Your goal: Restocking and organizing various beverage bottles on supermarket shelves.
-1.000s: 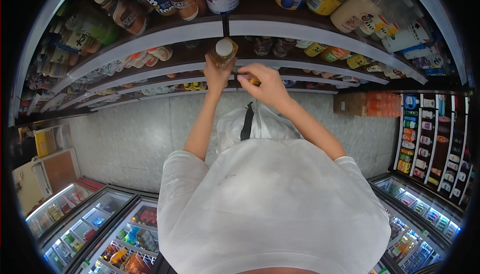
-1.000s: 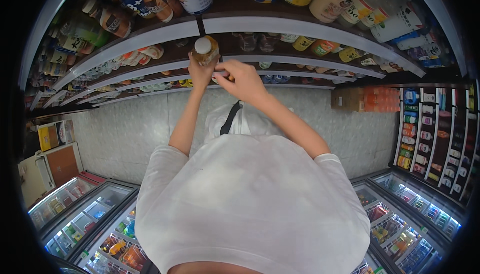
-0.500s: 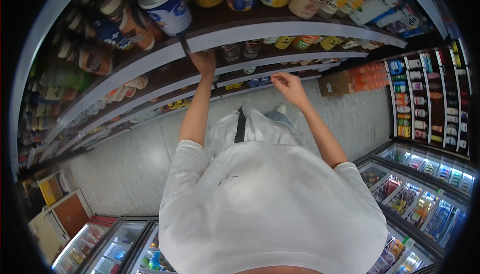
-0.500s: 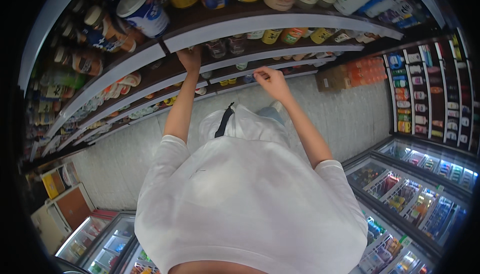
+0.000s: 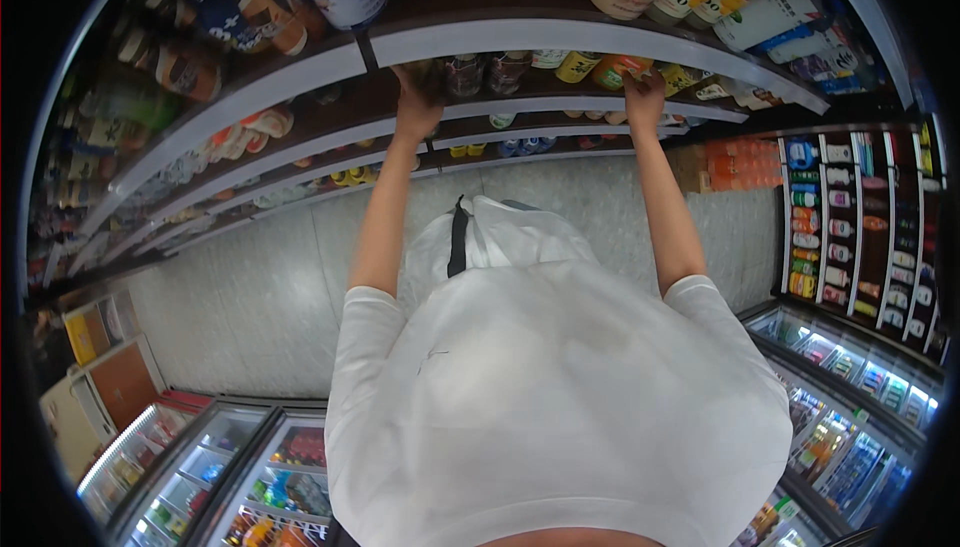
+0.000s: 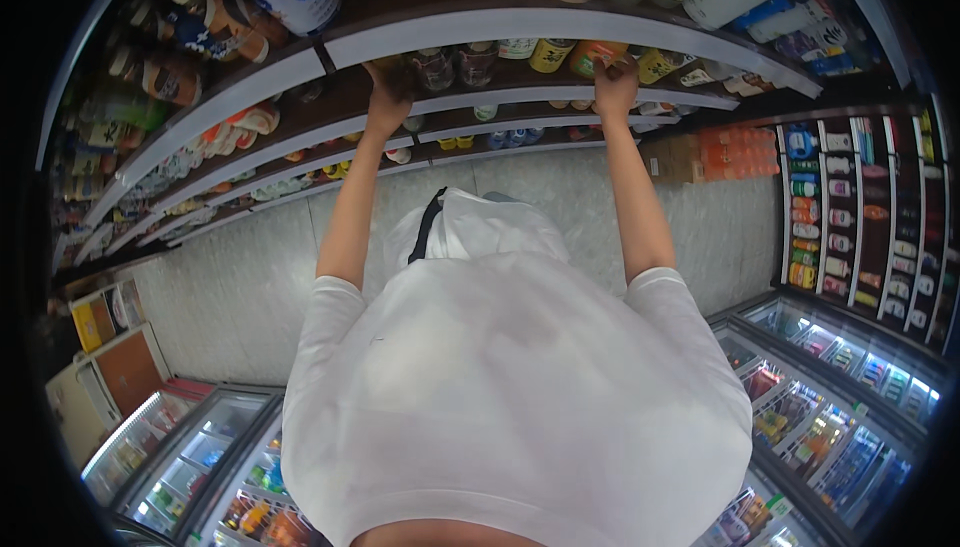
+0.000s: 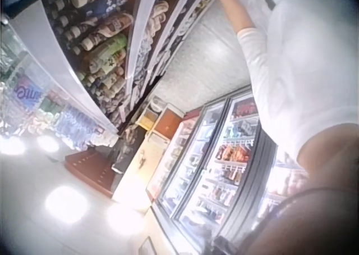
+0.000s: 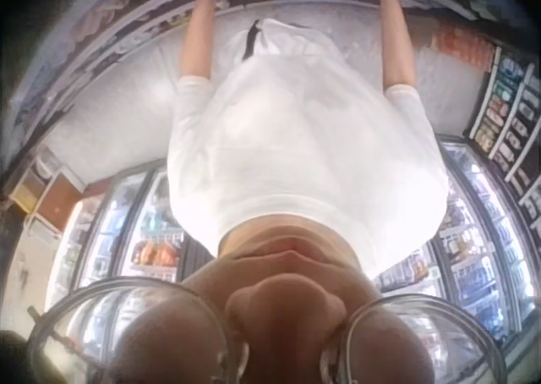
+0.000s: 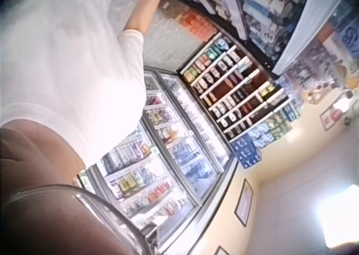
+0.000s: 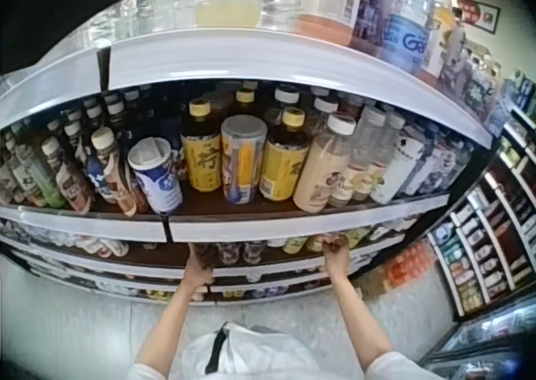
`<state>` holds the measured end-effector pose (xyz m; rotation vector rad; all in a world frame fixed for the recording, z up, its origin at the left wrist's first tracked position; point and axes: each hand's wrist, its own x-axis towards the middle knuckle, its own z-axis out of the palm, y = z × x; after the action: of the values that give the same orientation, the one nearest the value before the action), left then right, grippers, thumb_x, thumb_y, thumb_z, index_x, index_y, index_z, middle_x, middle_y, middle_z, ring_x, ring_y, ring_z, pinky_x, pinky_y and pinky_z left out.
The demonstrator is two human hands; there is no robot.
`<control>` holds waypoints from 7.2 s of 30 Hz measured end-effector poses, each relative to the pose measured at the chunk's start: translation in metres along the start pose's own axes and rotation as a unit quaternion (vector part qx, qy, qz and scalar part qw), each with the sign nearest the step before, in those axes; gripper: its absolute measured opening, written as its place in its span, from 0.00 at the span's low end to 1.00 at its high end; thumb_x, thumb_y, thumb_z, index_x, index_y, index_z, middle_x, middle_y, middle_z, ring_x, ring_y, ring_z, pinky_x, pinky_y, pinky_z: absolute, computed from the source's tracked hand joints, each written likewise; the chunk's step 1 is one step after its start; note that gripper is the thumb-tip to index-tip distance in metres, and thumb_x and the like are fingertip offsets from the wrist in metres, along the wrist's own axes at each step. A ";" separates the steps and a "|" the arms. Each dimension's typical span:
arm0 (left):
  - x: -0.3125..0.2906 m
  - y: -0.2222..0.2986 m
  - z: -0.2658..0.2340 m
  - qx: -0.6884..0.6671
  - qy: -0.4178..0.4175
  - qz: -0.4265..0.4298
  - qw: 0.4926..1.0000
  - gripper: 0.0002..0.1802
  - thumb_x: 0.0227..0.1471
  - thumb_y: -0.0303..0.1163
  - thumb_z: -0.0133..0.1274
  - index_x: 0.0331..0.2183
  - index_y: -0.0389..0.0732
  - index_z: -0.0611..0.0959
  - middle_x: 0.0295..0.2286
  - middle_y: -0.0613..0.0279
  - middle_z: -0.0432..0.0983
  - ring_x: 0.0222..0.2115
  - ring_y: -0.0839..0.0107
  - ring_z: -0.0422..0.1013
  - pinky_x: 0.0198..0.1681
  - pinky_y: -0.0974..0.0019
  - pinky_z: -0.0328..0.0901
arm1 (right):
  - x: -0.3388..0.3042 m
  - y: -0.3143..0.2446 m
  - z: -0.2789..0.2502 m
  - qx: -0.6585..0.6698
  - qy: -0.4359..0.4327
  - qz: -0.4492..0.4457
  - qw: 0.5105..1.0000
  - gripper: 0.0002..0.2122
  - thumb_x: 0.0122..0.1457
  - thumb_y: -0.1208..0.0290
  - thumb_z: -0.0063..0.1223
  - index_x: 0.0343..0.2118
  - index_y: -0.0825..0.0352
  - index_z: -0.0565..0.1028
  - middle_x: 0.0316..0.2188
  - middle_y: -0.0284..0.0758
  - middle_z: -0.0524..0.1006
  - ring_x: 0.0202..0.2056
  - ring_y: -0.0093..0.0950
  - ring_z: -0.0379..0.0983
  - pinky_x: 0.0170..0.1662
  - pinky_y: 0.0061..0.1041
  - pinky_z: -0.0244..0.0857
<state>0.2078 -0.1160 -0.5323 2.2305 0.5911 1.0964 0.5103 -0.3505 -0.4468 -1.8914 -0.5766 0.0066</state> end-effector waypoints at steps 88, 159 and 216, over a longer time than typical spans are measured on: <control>0.066 0.210 0.122 0.326 -0.041 0.104 0.939 0.27 0.39 0.29 0.53 0.47 0.38 0.72 0.36 0.59 0.74 0.39 0.60 0.70 0.39 0.58 0.65 | -0.077 0.011 -0.055 -0.012 -0.131 -0.126 0.983 0.35 0.38 0.66 0.66 0.51 0.63 0.63 0.46 0.43 0.70 0.46 0.43 0.69 0.45 0.37 0.67; 0.010 0.051 0.026 0.100 0.077 -0.200 0.972 0.63 0.22 0.54 0.71 0.52 0.30 0.55 0.43 0.33 0.64 0.44 0.39 0.64 0.46 0.49 0.63 | -0.111 -0.008 -0.006 -0.048 -0.265 -0.040 0.962 0.36 0.33 0.61 0.68 0.49 0.68 0.68 0.43 0.45 0.74 0.45 0.41 0.72 0.47 0.34 0.67; 0.027 0.054 0.027 0.139 -0.072 -0.290 0.944 0.44 0.33 0.45 0.63 0.44 0.27 0.60 0.40 0.39 0.63 0.45 0.45 0.61 0.48 0.49 0.60 | -0.093 -0.084 0.093 -0.172 -0.481 -0.161 0.844 0.33 0.34 0.61 0.64 0.49 0.61 0.70 0.39 0.43 0.77 0.43 0.42 0.73 0.45 0.35 0.67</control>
<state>0.2519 -0.1469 -0.4948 2.1178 1.3002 0.5686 0.3703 -0.2823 -0.4348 -2.0253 -1.6669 0.7120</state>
